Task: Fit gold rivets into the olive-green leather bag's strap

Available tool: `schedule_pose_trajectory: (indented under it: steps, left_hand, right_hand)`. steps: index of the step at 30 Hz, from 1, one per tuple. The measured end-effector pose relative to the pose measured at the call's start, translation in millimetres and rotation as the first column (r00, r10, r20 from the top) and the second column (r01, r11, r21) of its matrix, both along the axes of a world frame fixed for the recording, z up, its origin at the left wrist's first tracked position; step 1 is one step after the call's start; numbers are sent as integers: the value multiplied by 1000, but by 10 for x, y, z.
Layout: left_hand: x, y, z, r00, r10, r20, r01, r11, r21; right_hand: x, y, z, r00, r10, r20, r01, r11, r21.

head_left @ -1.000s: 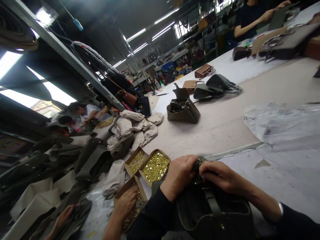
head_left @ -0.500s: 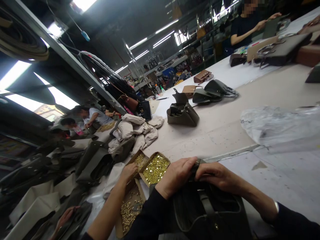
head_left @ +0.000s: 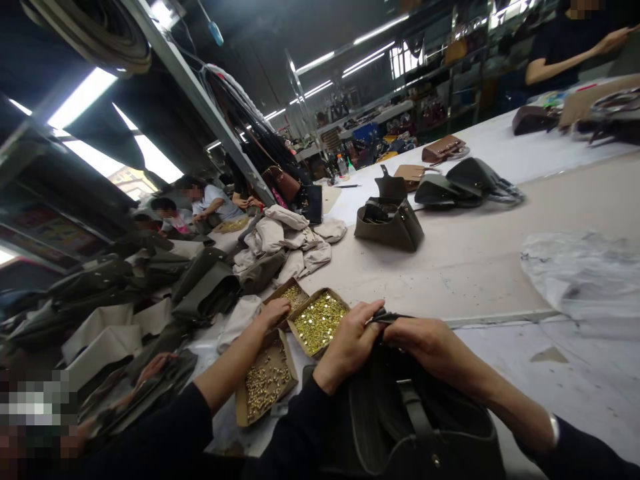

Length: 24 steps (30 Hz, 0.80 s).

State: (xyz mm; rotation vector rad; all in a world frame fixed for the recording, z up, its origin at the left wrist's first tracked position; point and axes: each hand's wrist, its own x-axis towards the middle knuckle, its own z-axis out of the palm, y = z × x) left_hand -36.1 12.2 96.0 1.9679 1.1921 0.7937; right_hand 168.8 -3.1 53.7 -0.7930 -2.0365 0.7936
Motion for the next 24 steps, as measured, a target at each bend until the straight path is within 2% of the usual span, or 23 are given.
schedule_pose_trajectory:
  steps: [3, 6, 9, 12, 17, 24]
  left_hand:
    - [81, 60, -61, 991, 109, 79, -100, 989, -105]
    - [133, 167, -159, 978, 180, 107, -154, 964, -216]
    - [164, 241, -247, 968, 216, 129, -178, 950, -257]
    - [196, 236, -280, 944, 287, 163, -232, 929, -289]
    - [262, 124, -262, 881, 399, 256, -309, 893, -326]
    - [335, 36, -276, 828, 464, 316, -349, 866, -359]
  right_hand:
    - [62, -22, -4, 999, 18, -46, -18, 1000, 13]
    - [125, -3, -72, 992, -14, -122, 9, 999, -39]
    - [153, 30, -176, 971, -69, -230, 43, 992, -117]
    - [132, 31, -216, 962, -86, -257, 53, 990, -133]
    - [62, -1, -217, 972, -114, -206, 110, 993, -30]
    - [41, -21, -405, 949, -254, -186, 281, 950, 135]
